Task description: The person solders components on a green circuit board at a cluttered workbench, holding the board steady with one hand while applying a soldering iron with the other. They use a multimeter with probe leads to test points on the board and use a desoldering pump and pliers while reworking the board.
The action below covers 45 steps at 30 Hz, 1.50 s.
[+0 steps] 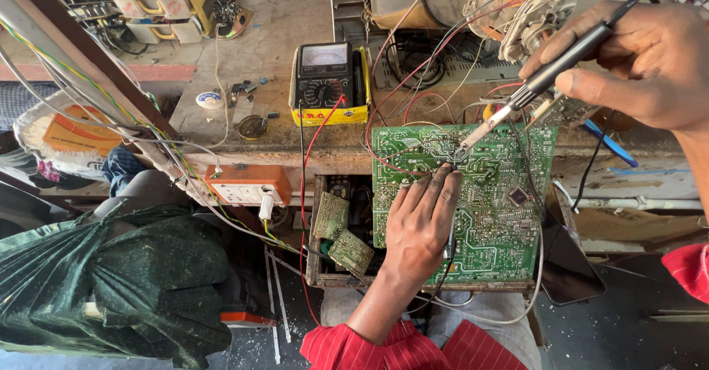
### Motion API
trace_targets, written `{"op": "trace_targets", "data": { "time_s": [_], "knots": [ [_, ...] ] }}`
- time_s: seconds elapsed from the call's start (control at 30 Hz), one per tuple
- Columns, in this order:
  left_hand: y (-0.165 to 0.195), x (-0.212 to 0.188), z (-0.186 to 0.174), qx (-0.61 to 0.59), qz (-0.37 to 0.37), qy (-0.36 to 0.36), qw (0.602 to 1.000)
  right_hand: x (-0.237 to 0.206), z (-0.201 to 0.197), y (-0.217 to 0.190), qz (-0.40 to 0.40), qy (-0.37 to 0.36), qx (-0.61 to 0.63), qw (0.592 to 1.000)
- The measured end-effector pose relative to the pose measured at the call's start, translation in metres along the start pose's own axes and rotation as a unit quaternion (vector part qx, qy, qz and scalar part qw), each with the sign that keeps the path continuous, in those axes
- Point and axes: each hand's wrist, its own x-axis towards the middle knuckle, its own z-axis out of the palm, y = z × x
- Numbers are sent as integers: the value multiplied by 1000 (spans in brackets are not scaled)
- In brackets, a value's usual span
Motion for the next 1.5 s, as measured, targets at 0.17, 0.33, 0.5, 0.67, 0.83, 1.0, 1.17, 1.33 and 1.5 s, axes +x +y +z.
{"op": "trace_targets", "data": {
  "time_s": [0.17,0.33,0.5,0.67,0.83,1.0,1.17,1.33,1.5],
  "knots": [
    [0,0,-1,-9,-4,2,1000,1,0,-1,-10,3,-7,1000],
    [0,0,0,-4,-1,6,1000,0,-1,-1,-12,-5,-7,1000],
    [-1,0,1,-6,-3,1,1000,-2,-2,2,1,-11,-15,1000],
    [-2,0,0,-5,-2,-2,1000,-1,-1,5,-8,-13,15,1000],
    [-1,0,1,-6,-3,-3,1000,-1,-2,7,-9,-15,19,1000],
    [-1,1,0,-4,-3,-9,1000,-3,-3,8,-11,-11,31,999],
    [-1,2,-1,-5,-4,-4,1000,-1,-5,9,-22,-27,9,999],
    [-1,1,-1,1,-5,-7,1000,-3,-5,8,-9,-25,-2,1000],
    [-1,1,0,4,-3,-4,1000,-5,-3,5,-3,5,-1,1000]
  ]
}}
